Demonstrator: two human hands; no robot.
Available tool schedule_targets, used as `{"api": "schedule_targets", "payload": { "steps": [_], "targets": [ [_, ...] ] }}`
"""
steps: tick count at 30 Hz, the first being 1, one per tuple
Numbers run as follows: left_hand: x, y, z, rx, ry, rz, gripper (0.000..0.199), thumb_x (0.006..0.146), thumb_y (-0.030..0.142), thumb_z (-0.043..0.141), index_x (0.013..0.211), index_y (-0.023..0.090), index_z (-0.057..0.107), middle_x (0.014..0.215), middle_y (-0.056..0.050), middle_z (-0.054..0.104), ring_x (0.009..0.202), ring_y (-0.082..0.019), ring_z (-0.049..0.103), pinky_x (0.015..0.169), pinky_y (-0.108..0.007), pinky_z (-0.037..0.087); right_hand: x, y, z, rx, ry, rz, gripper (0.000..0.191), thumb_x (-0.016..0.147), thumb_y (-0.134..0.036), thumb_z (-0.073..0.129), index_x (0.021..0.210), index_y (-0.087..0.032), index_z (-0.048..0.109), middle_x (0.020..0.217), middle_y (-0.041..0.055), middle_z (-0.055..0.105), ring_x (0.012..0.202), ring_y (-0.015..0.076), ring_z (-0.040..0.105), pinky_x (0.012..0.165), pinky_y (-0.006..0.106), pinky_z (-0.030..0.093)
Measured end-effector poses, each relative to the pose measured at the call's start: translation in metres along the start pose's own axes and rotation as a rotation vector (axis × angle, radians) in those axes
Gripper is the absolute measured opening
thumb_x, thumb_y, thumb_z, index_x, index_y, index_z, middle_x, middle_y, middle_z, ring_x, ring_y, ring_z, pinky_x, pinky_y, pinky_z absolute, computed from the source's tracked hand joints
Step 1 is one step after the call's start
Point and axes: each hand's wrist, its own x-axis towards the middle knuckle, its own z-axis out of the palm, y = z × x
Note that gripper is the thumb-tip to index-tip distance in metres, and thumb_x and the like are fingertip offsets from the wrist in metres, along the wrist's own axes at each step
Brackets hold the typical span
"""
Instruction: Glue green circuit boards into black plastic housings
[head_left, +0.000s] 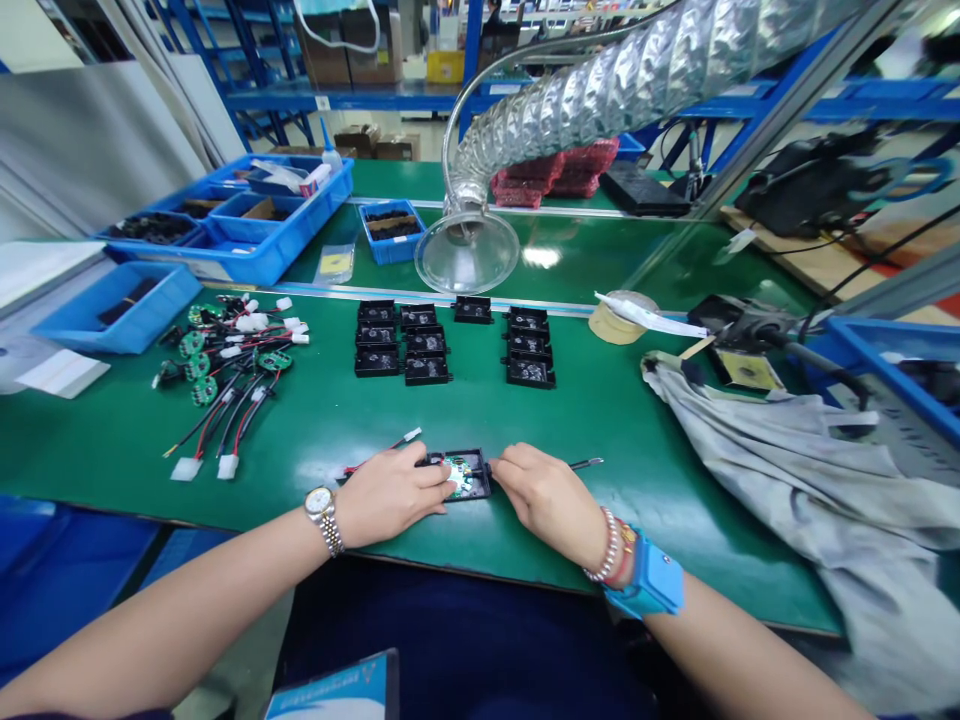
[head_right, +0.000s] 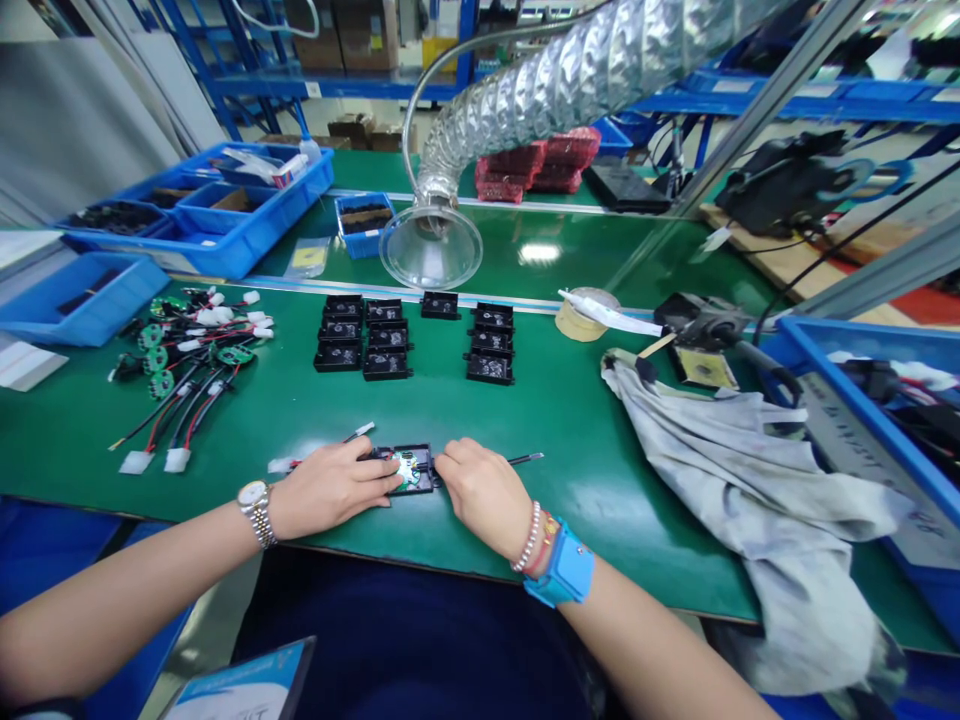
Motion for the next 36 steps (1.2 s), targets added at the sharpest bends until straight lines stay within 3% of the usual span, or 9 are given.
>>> {"api": "schedule_targets", "payload": {
  "steps": [7, 11, 15, 18, 23, 31, 36],
  "targets": [
    [0.000, -0.001, 0.003, -0.039, -0.019, -0.001, 0.024, 0.091, 0.031, 0.037, 0.105, 0.023, 0.055, 0.108, 0.000, 0.058, 0.077, -0.017, 0.044, 0.058, -0.027, 0.038, 0.013, -0.003, -0.009, -0.127, -0.233, -0.121, 0.015, 0.079, -0.007, 0.047, 0.069, -0.015, 0.056, 0.069, 0.0050, 0.054, 0.062, 0.0163, 0.042, 0.053, 0.028, 0.029],
    [0.002, 0.000, 0.002, -0.062, -0.015, -0.004, 0.022, 0.090, 0.030, 0.040, 0.103, 0.022, 0.055, 0.106, -0.002, 0.059, 0.078, -0.017, 0.045, 0.063, -0.028, 0.040, 0.014, -0.005, -0.013, -0.129, -0.287, -0.090, 0.015, 0.081, -0.008, 0.047, 0.072, -0.014, 0.058, 0.073, 0.0061, 0.056, 0.066, 0.0173, 0.046, 0.055, 0.028, 0.033],
    [0.003, -0.001, 0.001, -0.082, -0.016, 0.006, 0.021, 0.089, 0.030, 0.041, 0.100, 0.021, 0.057, 0.104, -0.003, 0.058, 0.076, -0.016, 0.044, 0.066, -0.028, 0.040, 0.008, 0.005, -0.010, 0.050, -0.210, 0.016, 0.013, 0.083, -0.010, 0.046, 0.080, -0.013, 0.059, 0.076, 0.0058, 0.056, 0.069, 0.0146, 0.050, 0.064, 0.025, 0.039],
    [0.003, -0.002, 0.002, -0.116, -0.016, 0.008, 0.021, 0.089, 0.029, 0.042, 0.100, 0.020, 0.057, 0.099, -0.004, 0.058, 0.077, -0.016, 0.043, 0.070, -0.027, 0.039, 0.007, 0.012, -0.004, 0.150, -0.152, -0.010, 0.017, 0.084, -0.008, 0.044, 0.077, -0.012, 0.059, 0.073, 0.0056, 0.055, 0.067, 0.0134, 0.049, 0.064, 0.024, 0.040],
    [0.004, -0.002, 0.000, -0.155, -0.034, 0.006, 0.019, 0.088, 0.029, 0.043, 0.099, 0.019, 0.056, 0.100, -0.003, 0.057, 0.076, -0.016, 0.041, 0.073, -0.028, 0.038, 0.008, 0.010, 0.002, 0.145, -0.123, -0.065, 0.018, 0.080, -0.004, 0.044, 0.068, -0.013, 0.056, 0.068, 0.0048, 0.053, 0.064, 0.0141, 0.046, 0.061, 0.024, 0.039],
    [0.007, -0.005, -0.008, -0.151, -0.069, 0.043, 0.018, 0.088, 0.026, 0.043, 0.099, 0.020, 0.057, 0.105, -0.003, 0.057, 0.074, -0.015, 0.042, 0.076, -0.028, 0.037, 0.005, 0.004, 0.006, 0.168, -0.071, 0.046, 0.017, 0.080, -0.005, 0.044, 0.071, -0.012, 0.057, 0.069, 0.0052, 0.052, 0.065, 0.0144, 0.049, 0.063, 0.025, 0.043],
    [0.007, -0.002, -0.008, -0.151, -0.067, 0.020, 0.020, 0.089, 0.025, 0.042, 0.101, 0.019, 0.057, 0.106, -0.004, 0.057, 0.079, -0.016, 0.043, 0.078, -0.028, 0.037, -0.005, 0.001, 0.002, 0.333, 0.081, 0.041, 0.021, 0.084, -0.011, 0.044, 0.102, -0.011, 0.055, 0.093, 0.0101, 0.053, 0.083, 0.0155, 0.051, 0.075, 0.028, 0.044]
  ]
}}
